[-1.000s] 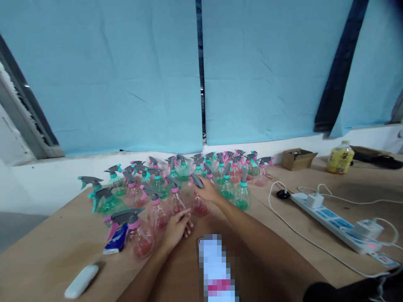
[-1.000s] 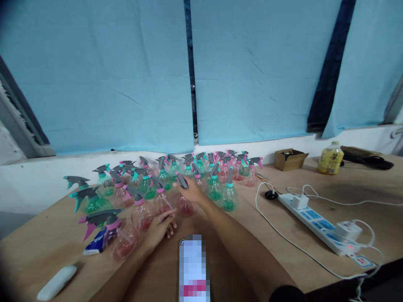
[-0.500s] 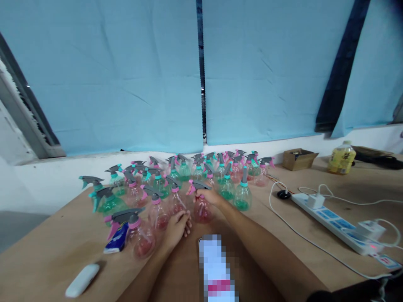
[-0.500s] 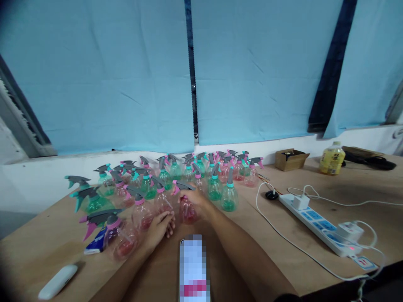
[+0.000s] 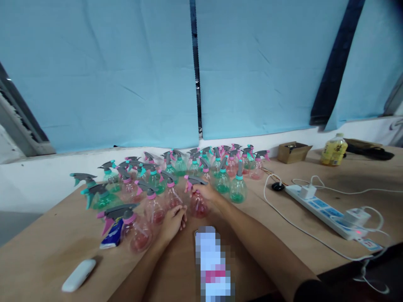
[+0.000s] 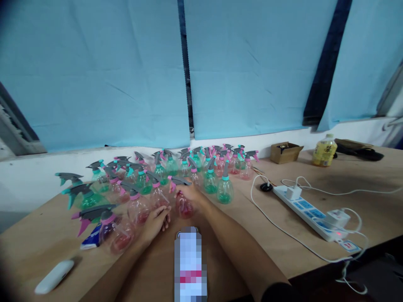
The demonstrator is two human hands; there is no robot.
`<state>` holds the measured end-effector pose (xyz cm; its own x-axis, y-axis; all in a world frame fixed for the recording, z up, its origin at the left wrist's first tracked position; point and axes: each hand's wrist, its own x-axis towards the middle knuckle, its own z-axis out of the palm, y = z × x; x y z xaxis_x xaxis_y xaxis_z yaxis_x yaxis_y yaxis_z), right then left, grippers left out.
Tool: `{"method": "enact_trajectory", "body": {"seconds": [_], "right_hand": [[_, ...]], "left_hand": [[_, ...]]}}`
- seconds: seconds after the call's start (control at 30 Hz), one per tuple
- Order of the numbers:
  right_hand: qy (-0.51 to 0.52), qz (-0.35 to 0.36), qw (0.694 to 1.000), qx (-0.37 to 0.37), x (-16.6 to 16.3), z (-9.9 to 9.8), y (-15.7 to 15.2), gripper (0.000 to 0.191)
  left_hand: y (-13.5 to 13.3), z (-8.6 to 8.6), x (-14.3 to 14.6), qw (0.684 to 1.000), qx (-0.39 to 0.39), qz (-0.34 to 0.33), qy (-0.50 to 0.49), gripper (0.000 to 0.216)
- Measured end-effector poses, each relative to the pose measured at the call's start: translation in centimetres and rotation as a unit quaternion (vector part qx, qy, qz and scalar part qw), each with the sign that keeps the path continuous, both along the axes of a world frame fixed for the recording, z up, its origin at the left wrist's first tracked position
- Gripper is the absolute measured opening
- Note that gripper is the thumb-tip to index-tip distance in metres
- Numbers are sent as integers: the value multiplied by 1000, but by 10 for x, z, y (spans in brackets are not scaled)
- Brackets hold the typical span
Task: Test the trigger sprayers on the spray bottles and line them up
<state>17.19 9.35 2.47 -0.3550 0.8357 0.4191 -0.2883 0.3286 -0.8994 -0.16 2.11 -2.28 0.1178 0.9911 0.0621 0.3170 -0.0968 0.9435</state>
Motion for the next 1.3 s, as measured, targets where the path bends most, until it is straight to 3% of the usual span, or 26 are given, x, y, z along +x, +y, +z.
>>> {"method": "enact_trajectory", "body": {"seconds": [0.1,0.33,0.6,0.87,1.07,1.3], "right_hand": [[6,16,1000,-4,1,4,-3,14],[-27,3,1000,8,4,3,-4,28],[-3,43,999,-5,6,6,-10,22],[-39,25,999,11,8,3,-8,30],[-7,47,999,-8,6,1,-8,27],[-24,16,999,-15,6,-2,-5,25]], "left_hand": [[0,0,0,1000,0,-4,4,42],[1,-1,-1,1000,0,-7,9,42],[0,0,1,1000,-6,-12,2,41],[-1,1,0,1000,-7,-12,3,41],[-2,2,0,1000,-6,-15,-1,40],[-3,4,2,1000,-10,-17,1,39]]}}
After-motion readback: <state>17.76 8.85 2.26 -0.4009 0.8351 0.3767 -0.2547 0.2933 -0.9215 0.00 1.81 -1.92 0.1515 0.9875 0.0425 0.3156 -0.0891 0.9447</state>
